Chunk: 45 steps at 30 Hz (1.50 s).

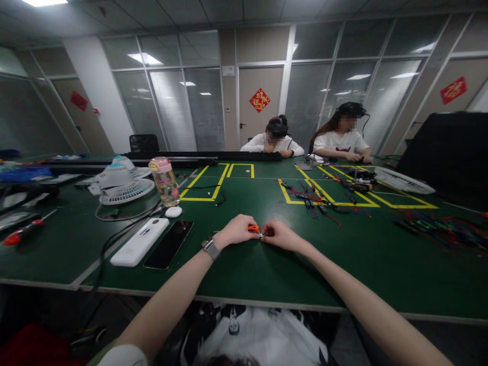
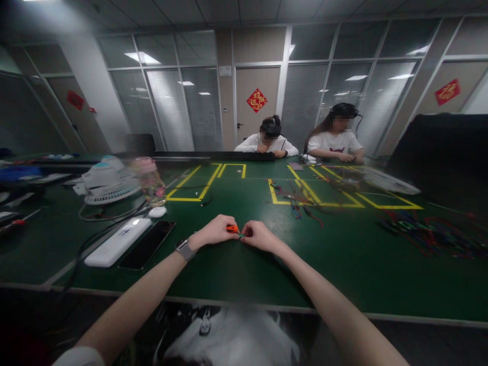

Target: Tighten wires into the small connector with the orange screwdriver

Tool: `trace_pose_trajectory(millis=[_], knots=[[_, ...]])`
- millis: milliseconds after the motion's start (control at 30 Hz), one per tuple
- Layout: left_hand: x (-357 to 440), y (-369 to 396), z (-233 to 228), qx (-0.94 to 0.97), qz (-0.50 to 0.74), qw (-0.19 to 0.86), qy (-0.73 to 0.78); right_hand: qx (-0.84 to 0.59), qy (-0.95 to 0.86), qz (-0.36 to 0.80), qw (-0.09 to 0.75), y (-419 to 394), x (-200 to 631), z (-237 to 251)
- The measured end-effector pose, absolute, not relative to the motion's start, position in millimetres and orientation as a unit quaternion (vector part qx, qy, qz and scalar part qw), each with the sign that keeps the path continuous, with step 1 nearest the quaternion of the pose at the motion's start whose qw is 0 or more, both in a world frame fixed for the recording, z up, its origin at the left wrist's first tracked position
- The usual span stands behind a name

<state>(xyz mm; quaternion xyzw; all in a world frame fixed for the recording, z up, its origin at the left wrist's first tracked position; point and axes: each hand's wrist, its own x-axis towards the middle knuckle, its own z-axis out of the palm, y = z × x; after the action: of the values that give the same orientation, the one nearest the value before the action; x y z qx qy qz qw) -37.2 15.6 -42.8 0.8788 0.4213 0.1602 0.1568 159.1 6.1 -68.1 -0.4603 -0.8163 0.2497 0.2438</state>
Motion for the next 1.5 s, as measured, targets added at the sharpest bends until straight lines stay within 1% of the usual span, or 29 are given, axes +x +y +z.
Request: trace_pose_trajectory(millis=[233,400,600,700,833,967,1100,1300,1500], knots=[[-36,15,-44,0.882,0.188,0.164,0.399,-0.459,-0.824,0.237,0.232,4,159,-65],[-36,17,-43,0.869,0.202,0.190,0.410,-0.469,-0.832,0.203,0.216,2,157,-63],[-38,19,-40,0.858,0.217,0.187,0.426,-0.468,-0.847,0.163,0.194,3,159,-62],[-38,18,-39,0.858,0.213,0.177,0.433,-0.455,-0.851,0.156,0.213,5,161,-65],[-39,18,-38,0.857,0.216,0.159,0.440,-0.422,-0.854,0.142,0.269,4,162,-67],[-40,18,-37,0.857,0.220,0.148,0.441,-0.388,-0.862,0.096,0.311,2,159,-67],[-41,19,-37,0.857,0.223,0.157,0.437,-0.370,-0.870,0.041,0.323,3,158,-69],[-40,19,-38,0.851,0.224,0.184,0.438,-0.330,-0.894,-0.076,0.295,5,160,-71],[-37,16,-36,0.846,0.233,0.190,0.440,-0.305,-0.909,-0.164,0.232,1,160,-64]])
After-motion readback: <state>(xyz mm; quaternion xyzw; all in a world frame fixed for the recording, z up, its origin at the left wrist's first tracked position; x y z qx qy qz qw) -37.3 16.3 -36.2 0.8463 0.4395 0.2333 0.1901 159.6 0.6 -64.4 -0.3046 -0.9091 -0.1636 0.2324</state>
